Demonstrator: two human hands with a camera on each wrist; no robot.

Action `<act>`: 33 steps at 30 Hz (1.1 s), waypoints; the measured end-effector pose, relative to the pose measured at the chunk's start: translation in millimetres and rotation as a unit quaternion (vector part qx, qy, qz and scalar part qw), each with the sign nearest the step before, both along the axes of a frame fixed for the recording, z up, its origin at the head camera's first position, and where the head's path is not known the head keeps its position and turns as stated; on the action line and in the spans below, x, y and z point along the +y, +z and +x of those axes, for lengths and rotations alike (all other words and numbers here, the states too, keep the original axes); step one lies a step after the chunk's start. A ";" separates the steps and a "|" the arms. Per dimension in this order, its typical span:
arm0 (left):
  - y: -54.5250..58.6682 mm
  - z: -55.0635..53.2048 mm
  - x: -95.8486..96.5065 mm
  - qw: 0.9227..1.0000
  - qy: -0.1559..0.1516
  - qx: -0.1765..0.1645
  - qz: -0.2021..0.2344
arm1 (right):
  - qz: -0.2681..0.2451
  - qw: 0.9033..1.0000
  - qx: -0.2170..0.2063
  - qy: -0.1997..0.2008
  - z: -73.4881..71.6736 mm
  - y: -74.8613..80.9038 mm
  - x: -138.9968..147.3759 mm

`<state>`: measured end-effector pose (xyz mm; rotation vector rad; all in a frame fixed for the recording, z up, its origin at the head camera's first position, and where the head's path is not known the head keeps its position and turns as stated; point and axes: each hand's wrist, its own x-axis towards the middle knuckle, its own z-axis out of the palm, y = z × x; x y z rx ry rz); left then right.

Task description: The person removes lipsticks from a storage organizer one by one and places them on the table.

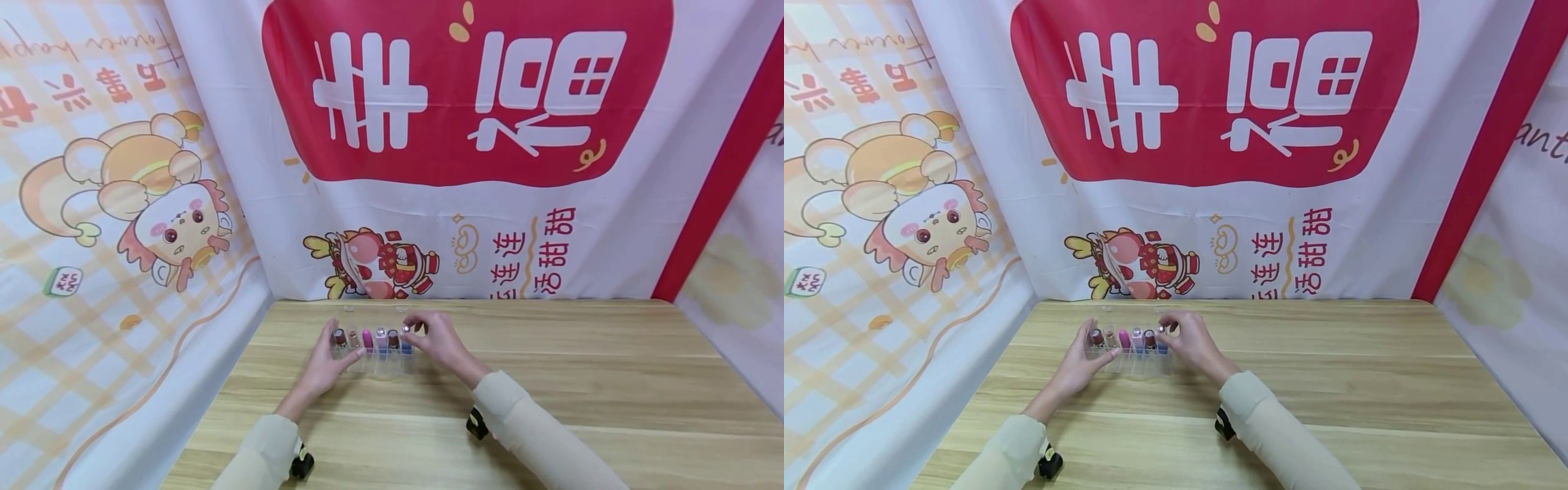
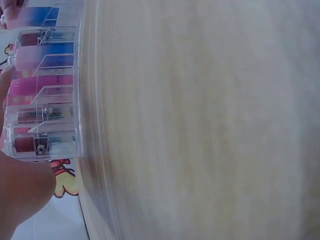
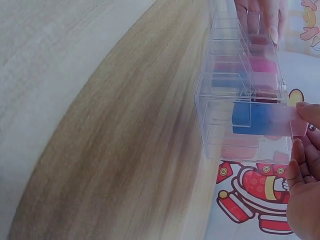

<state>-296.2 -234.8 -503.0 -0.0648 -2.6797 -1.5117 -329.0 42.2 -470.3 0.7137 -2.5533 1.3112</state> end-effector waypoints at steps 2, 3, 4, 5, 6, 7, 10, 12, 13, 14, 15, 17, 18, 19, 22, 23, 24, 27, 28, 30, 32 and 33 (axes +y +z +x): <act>-0.2 -0.1 0.0 1.000 0.000 0.000 0.002 | -0.002 1.000 -0.008 -0.007 -0.3 -0.2 -0.1; -0.4 -0.3 0.0 1.000 0.000 0.000 0.003 | -0.004 1.000 -0.010 -0.010 -0.5 -0.3 -0.2; -0.7 -0.6 0.1 1.000 0.000 0.001 0.003 | -0.006 1.000 -0.013 -0.012 -0.8 -0.4 -0.2; -1.0 -0.9 0.0 1.000 -0.001 0.002 0.003 | -0.006 1.000 -0.015 -0.014 -1.0 -0.4 -0.2; -1.3 -1.3 -0.1 1.000 -0.001 0.003 0.003 | -0.007 1.000 -0.015 -0.016 -1.2 -0.5 -0.2; -1.7 -1.7 -0.1 1.000 -0.001 0.005 0.003 | -0.009 1.000 -0.015 -0.016 -1.2 -0.6 0.0; -2.2 -2.4 -0.3 1.000 -0.002 0.006 0.003 | -0.013 1.000 -0.014 -0.018 -1.3 -0.3 0.1; -2.1 -2.5 -0.5 1.000 -0.001 0.004 0.005 | -0.018 1.000 -0.011 -0.018 -1.1 0.0 0.1; -2.2 -2.6 -0.5 1.000 -0.001 0.004 0.005 | -0.020 1.000 -0.010 -0.018 -0.9 0.3 0.1; -2.2 -2.6 -0.6 1.000 -0.001 0.003 0.005 | -0.023 1.000 -0.010 -0.018 -0.7 0.6 -0.1; -2.4 -2.6 -0.8 1.000 -0.002 0.003 0.005 | -0.026 1.000 -0.007 -0.016 -0.5 1.0 -0.2; -2.6 -2.4 -0.8 1.000 -0.001 0.003 0.004 | -0.031 0.999 -0.003 -0.014 0.1 2.0 -0.2; -2.8 -2.4 -0.7 1.000 -0.002 0.003 0.003 | -0.035 0.999 -0.001 -0.013 0.5 2.7 -0.1; -3.0 -2.5 -0.7 1.000 -0.002 0.004 0.003 | -0.039 0.999 0.001 -0.011 1.2 3.5 0.0; -3.5 -2.7 -0.6 1.000 -0.002 0.004 0.004 | -0.050 0.999 0.000 -0.007 2.4 6.1 0.2; -3.9 -2.9 -0.7 1.000 -0.003 0.004 0.005 | -0.053 0.999 -0.001 -0.005 2.7 6.8 0.3; -4.2 -3.1 -0.8 1.000 -0.003 0.004 0.007 | -0.055 0.998 -0.002 -0.005 3.1 7.5 0.3; -5.0 -3.8 -1.1 1.000 -0.004 0.004 0.010 | -0.057 0.998 -0.009 -0.007 3.3 9.2 0.4; -5.1 -3.9 -1.2 1.000 -0.004 0.004 0.010 | -0.057 0.998 -0.010 -0.008 3.3 9.7 0.5; -4.9 -4.2 -1.1 1.000 -0.004 0.004 0.012 | -0.057 0.998 -0.006 -0.011 3.1 10.4 0.8; -4.8 -4.4 -0.9 1.000 -0.003 0.004 0.013 | -0.059 0.998 -0.003 -0.015 2.9 11.0 1.2; -4.7 -4.5 -0.5 1.000 -0.005 0.006 0.014 | -0.060 0.998 0.002 -0.016 2.5 11.1 1.3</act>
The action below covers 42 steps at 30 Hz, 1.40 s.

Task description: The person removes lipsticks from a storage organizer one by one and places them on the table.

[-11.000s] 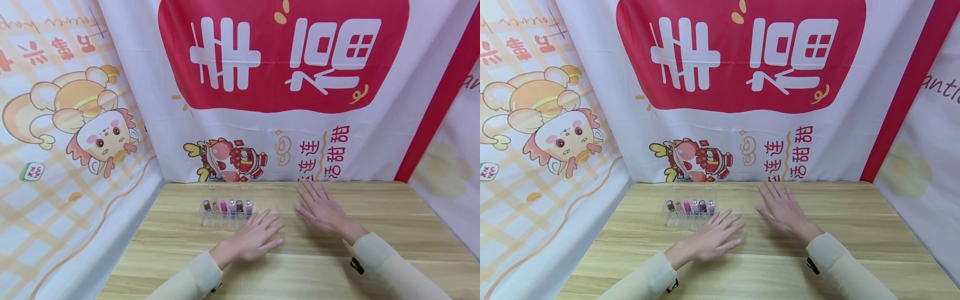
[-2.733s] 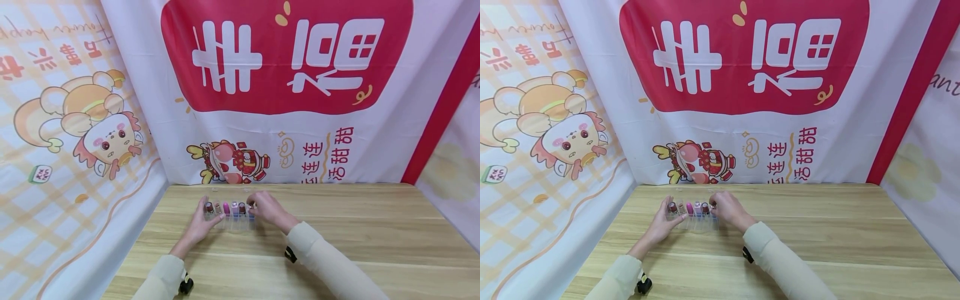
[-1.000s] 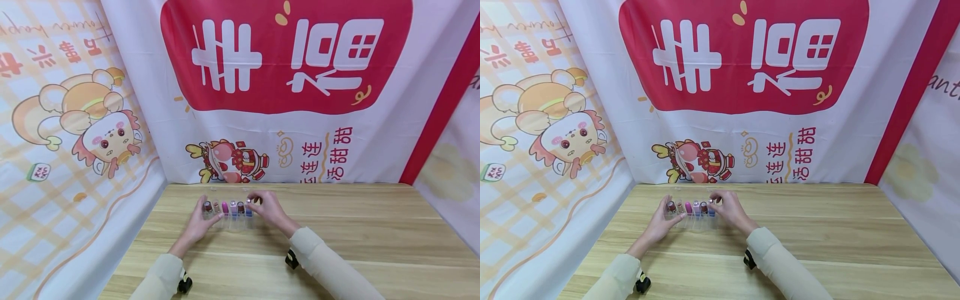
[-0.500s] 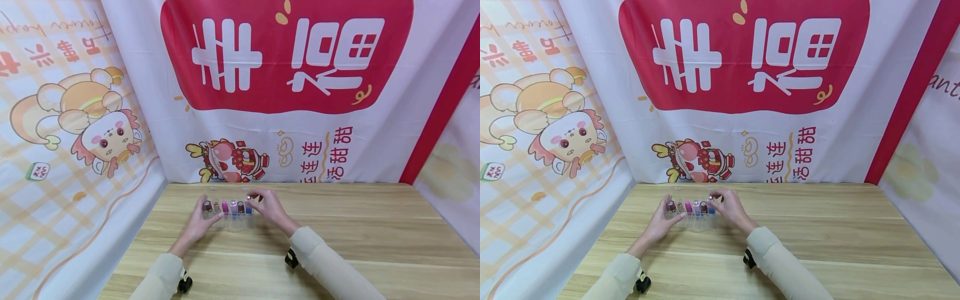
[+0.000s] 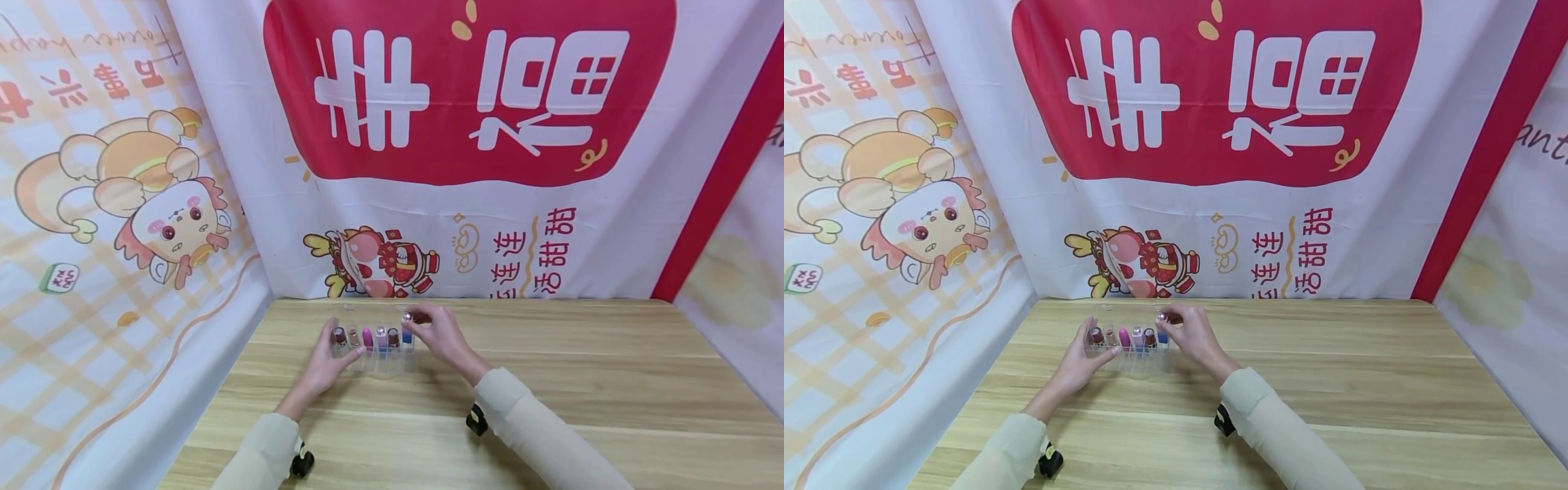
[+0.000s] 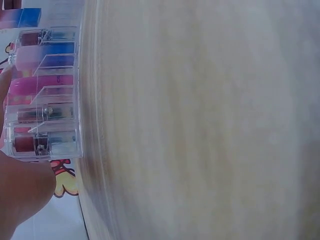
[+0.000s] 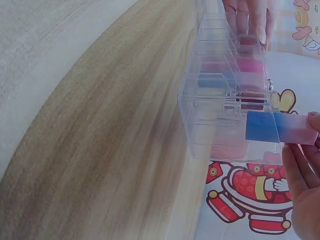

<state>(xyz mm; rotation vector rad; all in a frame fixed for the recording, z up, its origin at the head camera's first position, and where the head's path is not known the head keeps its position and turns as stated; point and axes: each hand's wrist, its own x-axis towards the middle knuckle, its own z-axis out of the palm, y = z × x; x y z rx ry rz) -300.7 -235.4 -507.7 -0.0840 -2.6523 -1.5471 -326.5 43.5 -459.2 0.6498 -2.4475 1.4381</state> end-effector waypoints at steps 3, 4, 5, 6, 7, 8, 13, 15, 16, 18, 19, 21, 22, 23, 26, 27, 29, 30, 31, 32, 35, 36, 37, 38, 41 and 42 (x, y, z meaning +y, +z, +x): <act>1.5 0.6 1.1 1.000 -0.001 0.002 0.003 | -0.008 1.000 0.009 0.000 -0.8 0.8 0.7; 1.9 0.9 1.4 1.000 -0.002 0.002 0.004 | -0.011 1.000 0.011 0.001 -1.0 0.9 0.8; 2.4 1.3 1.7 1.000 -0.003 0.003 0.005 | -0.014 1.000 0.013 0.001 -1.2 1.2 1.0; 3.0 1.7 1.9 1.000 -0.003 0.004 0.006 | -0.016 1.000 0.015 0.002 -1.3 1.5 1.2; 3.4 2.1 2.0 1.000 -0.003 0.004 0.006 | -0.018 1.000 0.015 0.002 -1.2 1.8 1.4; 3.5 2.3 2.0 1.000 -0.003 0.005 0.006 | -0.019 1.000 0.015 0.002 -1.0 2.2 1.6; 3.7 3.1 1.7 1.000 -0.005 0.004 0.009 | -0.019 1.000 0.015 0.001 0.8 4.2 2.7; 3.1 3.2 1.7 1.000 -0.004 0.002 0.010 | -0.020 1.000 0.012 0.003 2.1 5.4 3.0; 3.0 3.2 1.7 1.000 -0.004 0.002 0.010 | -0.021 1.000 0.011 0.004 2.7 6.4 3.2; 2.8 2.8 1.9 1.000 -0.003 0.002 0.010 | -0.025 1.000 0.012 0.007 3.7 8.4 3.7; 2.7 2.6 2.0 1.000 -0.003 0.002 0.010 | -0.027 1.000 0.012 0.009 3.9 9.3 4.0; 2.5 2.4 2.0 1.000 -0.003 0.001 0.009 | -0.030 0.999 0.016 0.012 4.4 11.1 4.4; 2.5 2.2 2.0 1.000 -0.002 0.001 0.009 | -0.030 0.999 0.018 0.012 4.6 12.0 4.6; 2.5 2.2 2.0 1.000 -0.002 0.000 0.010 | -0.031 0.999 0.020 0.013 4.7 12.7 4.8; 2.3 1.7 1.9 1.000 -0.003 0.000 0.010 | -0.032 0.999 0.021 0.014 5.4 14.7 5.2; 2.3 1.5 1.9 1.000 -0.004 0.000 0.011 | -0.032 0.999 0.022 0.014 5.3 15.1 5.2; 2.9 1.0 1.7 1.000 -0.005 0.002 0.012 | -0.031 0.999 0.024 0.014 5.2 16.9 5.1; 3.1 0.8 1.5 1.000 -0.005 0.002 0.012 | -0.032 0.999 0.024 0.015 5.1 17.6 5.1; 3.4 0.7 1.4 1.000 -0.006 0.003 0.013 | -0.031 0.999 0.024 0.014 5.1 18.5 5.2; 3.5 0.6 1.3 1.000 -0.006 0.004 0.015 | -0.031 0.999 0.024 0.014 5.1 19.4 5.2; 4.0 0.4 1.2 1.000 -0.007 0.006 0.019 | -0.032 0.999 0.023 0.014 5.9 22.5 6.2; 3.9 0.4 1.2 1.000 -0.006 0.006 0.020 | -0.033 0.999 0.023 0.015 6.1 23.5 6.6; 3.7 0.3 1.3 1.000 -0.006 0.006 0.019 | -0.033 0.999 0.023 0.016 6.3 24.5 7.2; 3.7 0.5 1.4 1.000 -0.005 0.005 0.019 | -0.035 0.999 0.024 0.018 6.4 25.3 7.9; 3.3 0.9 1.5 1.000 -0.004 0.002 0.013 | -0.036 0.999 0.028 0.021 6.5 27.6 10.5; 3.1 0.9 1.6 1.000 -0.003 0.000 0.012 | -0.036 0.999 0.030 0.021 6.3 28.2 11.5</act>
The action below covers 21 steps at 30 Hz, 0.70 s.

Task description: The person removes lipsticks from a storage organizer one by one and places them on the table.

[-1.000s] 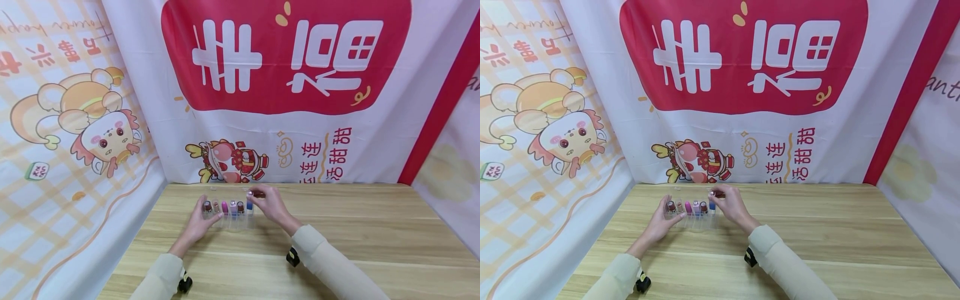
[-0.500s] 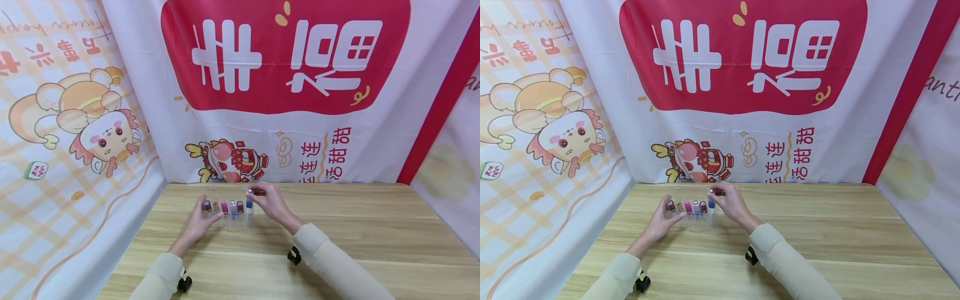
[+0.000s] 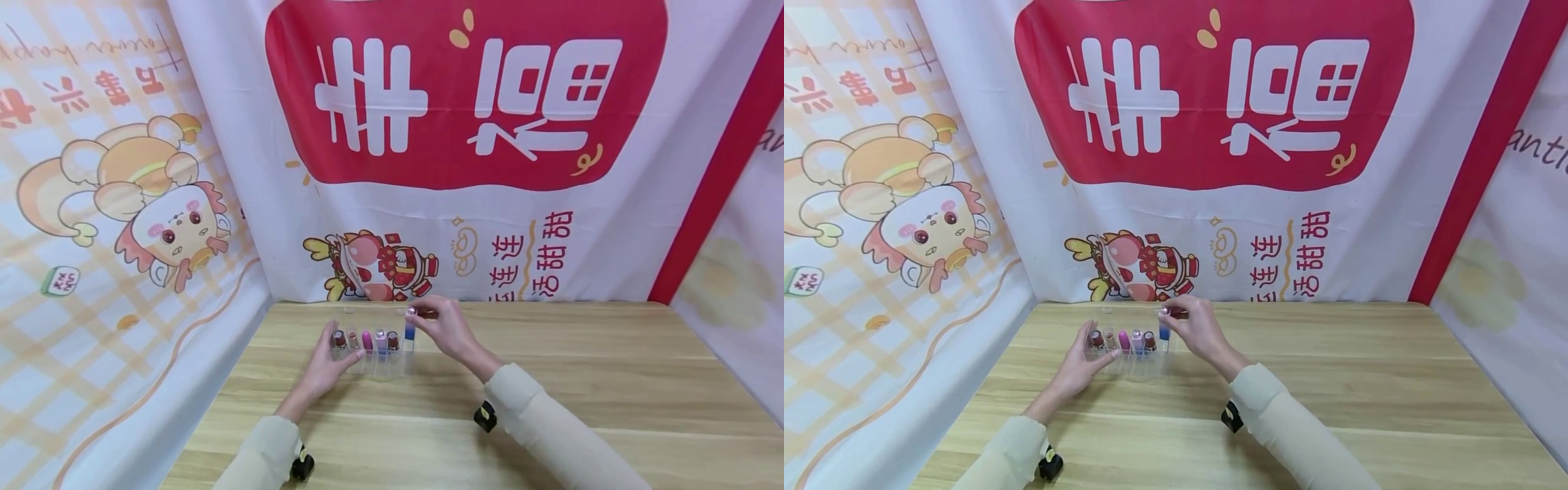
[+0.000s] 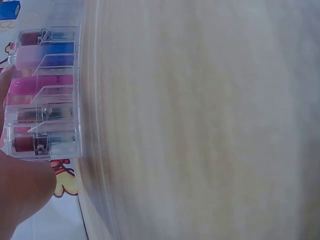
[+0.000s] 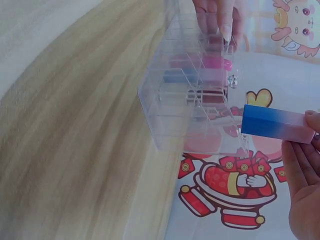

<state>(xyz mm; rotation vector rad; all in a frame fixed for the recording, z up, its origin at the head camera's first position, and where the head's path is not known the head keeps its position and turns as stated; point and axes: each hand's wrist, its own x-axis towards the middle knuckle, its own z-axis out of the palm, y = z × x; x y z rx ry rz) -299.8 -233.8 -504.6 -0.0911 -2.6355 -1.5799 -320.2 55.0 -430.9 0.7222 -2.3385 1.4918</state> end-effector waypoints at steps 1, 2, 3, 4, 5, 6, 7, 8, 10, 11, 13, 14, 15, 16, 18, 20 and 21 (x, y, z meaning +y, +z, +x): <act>-0.4 0.2 0.1 1.000 0.000 -0.001 -0.002 | 0.000 1.000 0.001 0.000 0.0 0.2 1.2; -0.4 0.4 0.2 1.000 0.001 -0.001 -0.002 | 0.001 1.000 0.002 0.000 -0.1 0.5 2.4; -0.7 0.2 0.3 1.000 0.000 -0.001 -0.003 | 0.003 1.000 0.004 -0.002 -0.2 0.8 3.5; -0.8 0.1 0.4 1.000 0.000 0.000 -0.002 | 0.004 1.000 0.005 -0.002 -0.5 1.0 4.6; -0.8 0.1 0.5 1.000 -0.001 0.002 -0.002 | 0.004 1.000 0.005 -0.002 -0.7 1.2 5.7; -0.8 -0.2 0.6 1.000 0.000 0.002 -0.001 | 0.005 1.000 0.007 -0.003 -1.0 1.3 6.7; -0.7 -0.3 0.6 1.000 0.000 0.002 0.000 | 0.004 1.000 0.008 -0.002 -1.2 1.4 7.8; -0.7 -0.3 0.6 1.000 0.000 0.003 0.002 | 0.006 1.000 0.009 -0.003 -1.5 1.3 8.7; -0.7 -0.2 0.5 1.000 -0.001 0.004 0.001 | 0.007 1.000 0.009 -0.004 -1.6 0.9 10.5; -0.9 0.0 0.3 1.000 -0.001 0.003 0.001 | 0.008 1.000 0.008 -0.004 -1.6 0.4 11.6; -1.3 0.4 -0.1 1.000 0.000 0.001 0.001 | 0.010 1.000 0.006 -0.005 -1.2 -0.3 13.2; -1.7 0.4 -0.4 1.000 -0.001 0.000 0.001 | 0.012 1.000 0.005 -0.006 -1.1 -0.6 13.9; -2.0 0.5 -0.6 1.000 -0.002 0.000 -0.001 | 0.012 1.000 0.005 -0.005 -0.8 -0.9 14.5; -2.1 0.6 -0.8 1.000 -0.002 0.000 -0.002 | 0.012 1.000 0.005 -0.005 -0.6 -1.0 15.2; -2.4 0.5 -1.0 1.000 -0.002 0.000 -0.002 | 0.012 1.000 0.006 -0.005 -0.5 -1.3 16.3; -2.1 0.3 -1.2 1.000 -0.002 0.001 -0.002 | 0.014 1.000 0.007 -0.006 -0.8 -1.2 17.5; -1.8 0.3 -1.2 1.000 -0.001 0.002 -0.001 | 0.015 1.000 0.007 -0.006 -0.9 -1.0 18.0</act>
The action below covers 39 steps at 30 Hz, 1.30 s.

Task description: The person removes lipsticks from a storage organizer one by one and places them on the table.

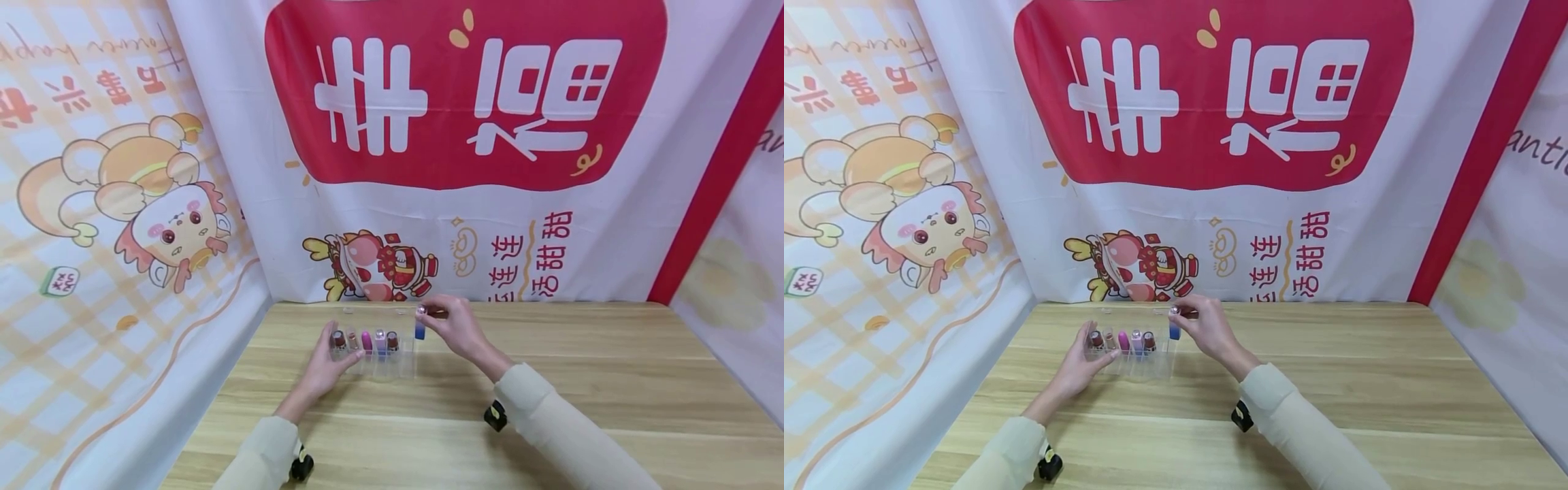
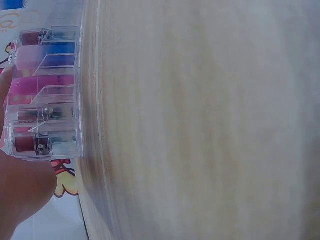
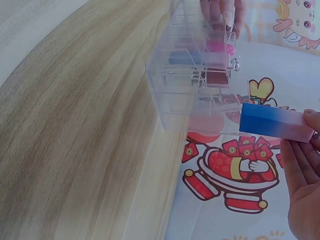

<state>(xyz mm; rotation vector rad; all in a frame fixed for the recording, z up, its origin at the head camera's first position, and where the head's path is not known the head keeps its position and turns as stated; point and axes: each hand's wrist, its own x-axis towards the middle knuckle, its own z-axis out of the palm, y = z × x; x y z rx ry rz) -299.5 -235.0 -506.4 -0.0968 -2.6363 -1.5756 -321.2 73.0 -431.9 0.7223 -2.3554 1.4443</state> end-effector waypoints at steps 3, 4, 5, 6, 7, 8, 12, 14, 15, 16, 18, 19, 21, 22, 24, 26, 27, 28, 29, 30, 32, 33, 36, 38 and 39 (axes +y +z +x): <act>0.2 0.0 0.0 1.000 0.000 0.001 0.004 | 0.006 1.000 -0.005 -0.003 -0.5 -0.4 1.5; 0.3 0.0 0.0 1.000 -0.001 0.001 0.004 | 0.008 1.000 -0.008 -0.005 -0.6 -0.7 2.0; 0.3 0.1 -0.1 1.000 -0.001 0.001 0.005 | 0.011 1.000 -0.012 -0.006 -0.7 -1.1 2.4; 0.4 0.3 -0.2 1.000 -0.001 0.000 0.006 | 0.012 1.000 -0.014 -0.008 -0.7 -1.5 2.8; 0.2 0.4 -0.5 1.000 -0.002 0.000 0.006 | 0.014 1.000 -0.017 -0.009 -0.6 -2.0 3.1; 0.0 0.6 -0.6 1.000 -0.003 0.000 0.006 | 0.015 1.000 -0.018 -0.012 -0.5 -2.6 3.4; -0.2 0.8 -1.0 1.000 -0.004 -0.001 0.006 | 0.016 1.000 -0.020 -0.016 0.1 -4.6 4.4; -0.3 0.6 -0.8 1.000 -0.004 -0.001 0.006 | 0.014 1.000 -0.018 -0.017 0.3 -5.7 4.8; -0.4 0.4 -0.7 1.000 -0.004 -0.001 0.005 | 0.013 1.000 -0.018 -0.018 0.2 -6.3 4.9; -0.6 0.2 -0.7 1.000 -0.005 0.000 0.005 | 0.013 1.000 -0.017 -0.018 0.1 -6.9 5.1; -0.9 0.0 -0.9 1.000 -0.005 0.000 0.004 | 0.011 1.000 -0.015 -0.017 -0.4 -8.1 5.4; -1.1 -0.2 -1.0 1.000 -0.005 0.001 0.004 | 0.010 1.000 -0.014 -0.016 -0.5 -8.4 5.7; -1.3 -0.7 -1.1 1.000 -0.005 0.000 0.004 | 0.009 1.000 -0.014 -0.016 -1.1 -9.4 6.2; -1.2 -0.7 -1.2 1.000 -0.005 0.000 0.004 | 0.008 1.000 -0.014 -0.015 -1.2 -9.8 6.5; -1.2 -1.0 -1.2 1.000 -0.005 -0.001 0.004 | 0.007 1.000 -0.016 -0.015 -1.2 -10.8 7.2; -0.8 -0.9 -1.1 1.000 -0.004 -0.002 0.003 | 0.007 1.000 -0.020 -0.016 -1.2 -11.8 7.8; -0.8 -1.1 -1.1 1.000 -0.004 -0.002 0.003 | 0.008 1.000 -0.022 -0.016 -1.2 -12.3 8.1; -0.6 -1.2 -1.1 1.000 -0.004 -0.002 0.003 | 0.008 1.000 -0.024 -0.016 -1.3 -12.9 8.4; -0.5 -1.2 -1.1 1.000 -0.004 -0.001 0.003 | 0.009 1.000 -0.025 -0.016 -1.4 -13.4 8.7; -0.6 -1.5 -1.1 1.000 -0.004 -0.001 0.002 | 0.009 1.000 -0.026 -0.016 -1.8 -14.1 9.0; -0.7 -1.6 -1.1 1.000 -0.003 -0.001 0.002 | 0.009 1.000 -0.025 -0.015 -2.4 -15.4 9.4; -0.8 -1.8 -1.2 1.000 -0.003 -0.001 0.002 | 0.009 1.000 -0.024 -0.013 -2.7 -15.8 9.6; -1.0 -1.9 -1.1 1.000 -0.002 -0.002 -0.001 | 0.007 1.000 -0.018 -0.008 -3.7 -17.6 10.2; -0.7 -1.8 -0.7 1.000 -0.003 -0.003 -0.001 | 0.007 1.000 -0.016 -0.005 -4.4 -19.1 10.4; -0.7 -1.8 -0.6 1.000 -0.003 -0.002 -0.001 | 0.007 1.000 -0.016 -0.003 -4.7 -19.9 10.5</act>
